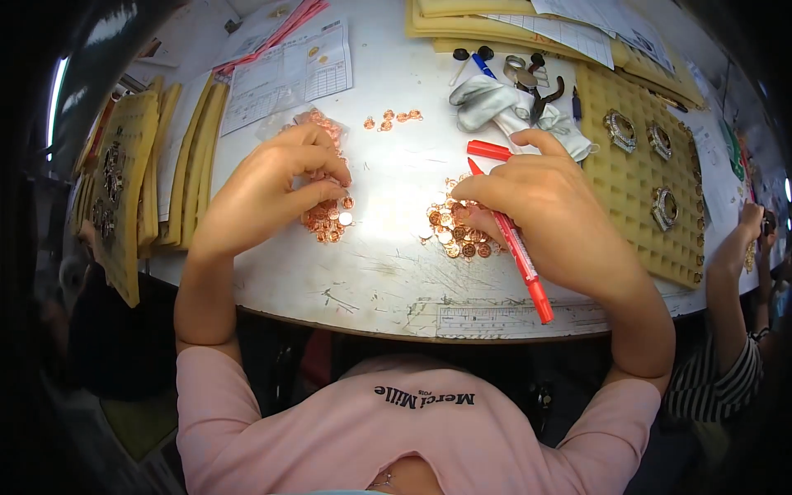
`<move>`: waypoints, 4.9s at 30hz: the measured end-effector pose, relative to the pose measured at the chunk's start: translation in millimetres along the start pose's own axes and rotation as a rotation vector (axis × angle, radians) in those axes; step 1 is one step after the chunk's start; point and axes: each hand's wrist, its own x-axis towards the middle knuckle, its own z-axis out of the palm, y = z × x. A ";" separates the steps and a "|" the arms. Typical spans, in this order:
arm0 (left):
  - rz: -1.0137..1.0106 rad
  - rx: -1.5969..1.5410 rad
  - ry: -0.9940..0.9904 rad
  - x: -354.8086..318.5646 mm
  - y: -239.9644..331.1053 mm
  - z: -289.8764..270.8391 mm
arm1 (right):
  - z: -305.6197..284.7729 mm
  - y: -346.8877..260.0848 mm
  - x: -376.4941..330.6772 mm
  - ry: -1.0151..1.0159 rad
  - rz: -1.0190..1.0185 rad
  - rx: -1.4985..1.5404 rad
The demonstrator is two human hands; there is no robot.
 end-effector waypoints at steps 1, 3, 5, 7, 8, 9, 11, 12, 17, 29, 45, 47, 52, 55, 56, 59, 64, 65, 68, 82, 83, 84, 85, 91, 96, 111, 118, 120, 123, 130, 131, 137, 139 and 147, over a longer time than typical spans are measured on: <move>-0.002 0.002 0.003 -0.3 -0.5 1.9 | 1.5 1.0 -0.8 0.018 0.000 -0.004; 0.036 0.130 0.063 -0.5 -1.8 5.8 | 4.6 1.2 -1.4 0.055 -0.008 -0.004; 0.043 0.160 0.066 0.3 -3.6 8.6 | 6.3 0.7 -0.9 0.059 -0.005 -0.010; 0.073 0.153 0.086 3.2 -9.0 14.0 | 7.5 -0.6 0.5 0.087 -0.019 -0.007; 0.055 0.162 0.076 3.1 -9.2 14.7 | 7.2 -0.8 1.1 0.076 -0.016 -0.006; 0.037 0.171 0.065 2.9 -7.3 14.5 | 6.7 -0.6 1.6 0.066 -0.012 -0.005; 0.038 0.123 0.063 3.6 -4.2 14.8 | 8.7 0.1 0.9 0.093 -0.027 0.002; 0.037 0.107 0.063 3.9 -2.8 15.8 | 9.9 -0.2 0.6 0.110 -0.034 0.007; -0.084 -0.206 0.053 9.0 9.7 19.3 | 13.3 -0.6 1.7 0.158 -0.057 0.024; -0.389 -1.313 -0.268 12.4 18.1 34.1 | 27.2 1.0 1.6 0.260 -0.094 0.032; -0.354 -1.287 -0.256 9.1 21.2 35.8 | 33.2 1.5 1.4 0.273 -0.046 0.053; -0.344 -1.287 -0.252 9.2 20.5 37.9 | 33.0 2.4 1.1 0.245 -0.052 0.065; -0.277 -1.267 -0.286 6.5 22.3 39.6 | 35.8 -5.0 4.9 0.190 -0.141 0.052; -0.283 -1.268 -0.288 6.4 23.9 40.0 | 41.2 -2.3 2.6 0.153 -0.195 0.025; -0.283 -1.250 -0.287 6.5 22.5 40.7 | 42.9 -1.2 2.9 0.169 -0.181 0.039; -0.334 -1.251 -0.260 8.5 24.2 37.5 | 40.0 -1.9 4.0 0.221 -0.145 0.072; -0.368 -1.296 -0.281 8.6 25.2 34.2 | 38.2 -1.6 3.4 0.235 -0.145 0.080; -0.368 -1.282 -0.287 9.0 24.2 33.3 | 37.7 -0.9 4.6 0.246 -0.144 0.093; -0.343 -1.339 -0.298 9.4 20.8 34.9 | 35.7 0.3 4.7 0.240 -0.132 0.104; -0.279 -1.272 -0.259 6.1 20.8 39.4 | 40.8 -4.6 5.2 0.225 -0.121 0.119; -0.282 -1.212 -0.260 6.5 22.3 39.7 | 41.7 -3.8 4.5 0.216 -0.126 0.100; -0.282 -1.217 -0.255 6.8 24.4 37.5 | 40.1 -3.9 4.0 0.224 -0.125 0.092; -0.289 -1.221 -0.243 5.8 24.6 34.9 | 40.0 -3.6 5.8 0.230 -0.129 0.091; -0.090 -0.399 -0.022 6.5 10.0 -1.9 | 3.5 1.6 0.1 0.036 -0.020 0.021; 0.071 -0.065 -0.059 1.9 -5.6 -4.9 | 0.5 -0.7 -2.6 0.064 -0.023 -0.043; 0.098 -0.034 -0.055 8.1 -3.6 16.6 | 13.2 5.9 2.4 0.221 -0.093 -0.069; 0.072 0.010 -0.027 4.7 -4.7 3.9 | 27.3 16.9 7.7 0.220 -0.165 -0.011; 0.110 0.033 -0.054 4.7 -4.5 2.7 | 32.0 14.6 7.0 0.178 -0.191 -0.053; 0.142 0.052 -0.071 4.6 -4.9 5.5 | 35.2 15.1 6.1 0.121 -0.195 -0.048; 0.118 0.093 -0.033 2.8 1.2 12.2 | 30.7 10.6 10.0 0.214 -0.187 -0.042; 0.132 0.070 -0.003 2.0 0.9 15.4 | 30.1 12.1 9.6 0.207 -0.195 -0.038; 0.126 -0.045 0.018 8.8 14.8 24.1 | 34.4 14.9 6.0 0.263 -0.211 -0.057; -0.081 -0.302 -0.073 5.3 26.0 24.4 | 33.4 10.8 6.8 0.271 -0.202 -0.056; -0.232 -1.251 -0.247 3.4 23.0 36.5 | 30.2 -2.6 5.3 0.212 -0.167 0.072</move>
